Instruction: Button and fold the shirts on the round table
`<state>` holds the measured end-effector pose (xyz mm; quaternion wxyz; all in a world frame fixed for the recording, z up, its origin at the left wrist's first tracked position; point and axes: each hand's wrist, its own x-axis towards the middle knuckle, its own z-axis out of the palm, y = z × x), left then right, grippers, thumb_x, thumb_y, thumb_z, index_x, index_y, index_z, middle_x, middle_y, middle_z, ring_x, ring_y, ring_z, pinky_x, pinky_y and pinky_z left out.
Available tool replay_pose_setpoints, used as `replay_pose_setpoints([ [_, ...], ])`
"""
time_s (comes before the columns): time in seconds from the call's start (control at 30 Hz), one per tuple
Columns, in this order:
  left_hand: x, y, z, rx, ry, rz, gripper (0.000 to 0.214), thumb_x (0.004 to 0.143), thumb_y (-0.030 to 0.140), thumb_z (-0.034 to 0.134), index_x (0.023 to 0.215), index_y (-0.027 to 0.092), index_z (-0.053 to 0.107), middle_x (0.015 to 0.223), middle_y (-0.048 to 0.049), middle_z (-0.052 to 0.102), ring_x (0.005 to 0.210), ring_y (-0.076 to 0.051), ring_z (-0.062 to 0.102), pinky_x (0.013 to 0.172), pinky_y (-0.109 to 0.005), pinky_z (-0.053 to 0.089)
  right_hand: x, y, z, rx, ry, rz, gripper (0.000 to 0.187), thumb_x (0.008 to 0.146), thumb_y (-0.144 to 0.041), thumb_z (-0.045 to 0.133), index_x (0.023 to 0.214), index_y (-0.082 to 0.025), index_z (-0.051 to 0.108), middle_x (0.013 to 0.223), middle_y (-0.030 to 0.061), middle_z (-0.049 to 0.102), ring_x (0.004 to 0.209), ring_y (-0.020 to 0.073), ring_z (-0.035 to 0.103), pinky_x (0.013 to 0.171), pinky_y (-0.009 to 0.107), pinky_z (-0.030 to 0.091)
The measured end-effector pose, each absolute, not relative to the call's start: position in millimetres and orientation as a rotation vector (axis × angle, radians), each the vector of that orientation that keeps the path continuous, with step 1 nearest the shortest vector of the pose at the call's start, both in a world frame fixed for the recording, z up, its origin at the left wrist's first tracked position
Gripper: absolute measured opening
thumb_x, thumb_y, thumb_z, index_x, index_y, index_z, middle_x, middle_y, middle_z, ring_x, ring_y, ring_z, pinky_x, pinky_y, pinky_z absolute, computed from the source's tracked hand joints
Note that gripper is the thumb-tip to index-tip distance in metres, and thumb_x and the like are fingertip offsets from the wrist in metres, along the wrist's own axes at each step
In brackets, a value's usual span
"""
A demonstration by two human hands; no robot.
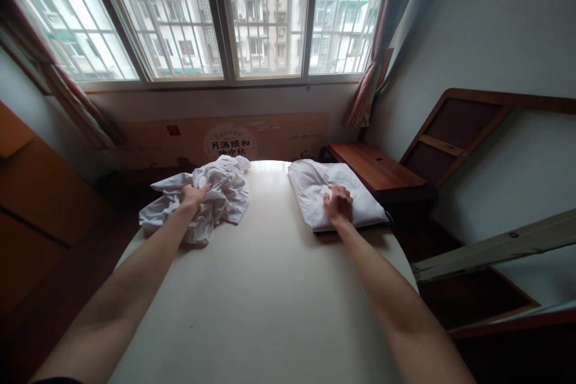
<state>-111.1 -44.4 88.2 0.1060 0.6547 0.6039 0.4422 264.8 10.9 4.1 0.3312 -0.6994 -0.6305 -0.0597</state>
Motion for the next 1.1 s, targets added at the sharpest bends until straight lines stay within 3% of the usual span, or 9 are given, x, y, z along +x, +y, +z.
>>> replay_pose_setpoints([
  [0.13, -97.7, -56.0, 76.9, 1.812, 1.881, 1.476, 0.028, 0.091, 0.032, 0.053, 0.112, 0.014, 0.059, 0.109, -0.0087, 0.062, 0.095, -0.021, 0.061, 0.081, -0.038, 0.051, 226.6, -10.4, 15.1, -1.491, -1.461, 0.137, 0.032, 0.079, -0.032, 0.05, 0.103, -0.014, 0.061, 0.115, 0.016, 0.058, 0.111, 0.0305, 0.051, 0.094, 0.046, 0.041],
  [0.3, -54.4, -96.3, 51.2, 2.018, 1.646, 1.618, 0.014, 0.087, 0.027, 0.055, 0.082, 0.016, 0.062, 0.072, -0.0019, 0.064, 0.066, -0.015, 0.059, 0.065, -0.025, 0.046, 154.8, -58.6, 29.5, -1.099, -1.218, 1.391, 0.052, 0.079, -0.06, 0.051, 0.112, -0.02, 0.054, 0.113, 0.0132, 0.059, 0.094, 0.0259, 0.061, 0.079, 0.042, 0.051],
  [0.4, -27.6, -135.6, 44.9, 2.33, 1.241, 1.287, 0.017, 0.089, 0.022, 0.05, 0.078, 0.017, 0.061, 0.069, -0.0007, 0.063, 0.059, -0.012, 0.056, 0.06, -0.022, 0.043, 124.9, -81.3, 34.7, -0.912, -1.208, 1.748, 0.054, 0.077, -0.059, 0.055, 0.117, -0.023, 0.052, 0.112, 0.0096, 0.061, 0.091, 0.0239, 0.062, 0.077, 0.039, 0.051],
  [0.53, -23.2, -170.8, 61.2, 2.628, 0.729, 0.742, 0.008, 0.082, 0.027, 0.062, 0.084, 0.019, 0.065, 0.077, -0.0015, 0.067, 0.068, -0.014, 0.06, 0.065, -0.023, 0.046, 116.1, -93.8, 28.2, -0.991, -1.48, 1.522, 0.038, 0.062, -0.029, 0.071, 0.097, -0.019, 0.061, 0.084, 0.002, 0.064, 0.075, 0.0189, 0.059, 0.07, 0.031, 0.048],
  [0.7, -96.7, -136.6, 87.9, 2.362, 1.502, 1.33, 0.024, 0.084, 0.038, 0.059, 0.097, 0.02, 0.067, 0.095, -0.0074, 0.07, 0.094, -0.023, 0.062, 0.091, -0.037, 0.045, 143.0, -102.2, 7.5, -1.156, -1.63, 1.234, 0.025, 0.071, -0.038, 0.058, 0.075, -0.014, 0.064, 0.066, 0.0012, 0.06, 0.063, 0.0171, 0.053, 0.057, 0.028, 0.041],
  [0.77, -135.7, -108.1, 83.8, 1.956, 1.954, 1.359, 0.054, 0.073, 0.048, 0.069, 0.117, 0.019, 0.061, 0.121, -0.0128, 0.062, 0.115, -0.031, 0.054, 0.1, -0.043, 0.039, 154.8, -106.2, 6.7, -1.231, -1.59, 1.15, 0.034, 0.075, -0.046, 0.055, 0.075, -0.014, 0.066, 0.068, 0.0028, 0.062, 0.066, 0.0184, 0.054, 0.058, 0.028, 0.041],
  [0.87, -174.3, -78.4, 59.2, 1.504, 1.841, 1.065, 0.084, 0.066, 0.064, 0.066, 0.131, 0.013, 0.049, 0.13, -0.0178, 0.056, 0.111, -0.032, 0.057, 0.092, -0.038, 0.046, 163.3, -109.5, 19.6, -1.27, -1.509, 1.024, 0.035, 0.075, -0.048, 0.058, 0.077, -0.015, 0.067, 0.077, 0.0047, 0.064, 0.072, 0.0192, 0.056, 0.062, 0.028, 0.043],
  [0.97, -180.6, -73.3, 30.2, 1.377, 1.642, 0.918, 0.081, 0.064, 0.066, 0.064, 0.121, 0.01, 0.057, 0.118, -0.0165, 0.064, 0.101, -0.031, 0.063, 0.082, -0.034, 0.05, 160.6, -105.5, 41.8, -1.149, -1.354, 1.174, 0.036, 0.074, -0.049, 0.061, 0.087, -0.017, 0.066, 0.079, 0.0036, 0.064, 0.068, 0.0168, 0.055, 0.06, 0.027, 0.044],
  [1.1, -172.4, -74.7, 17.2, 1.558, 1.65, 0.808, 0.047, 0.061, 0.05, 0.07, 0.089, 0.013, 0.067, 0.086, -0.0074, 0.071, 0.085, -0.028, 0.064, 0.071, -0.032, 0.049, 152.7, -91.6, 61.4, -1.057, -1.099, 1.269, 0.036, 0.069, -0.051, 0.067, 0.087, -0.02, 0.061, 0.071, -0.0006, 0.061, 0.06, 0.0144, 0.052, 0.056, 0.026, 0.045],
])
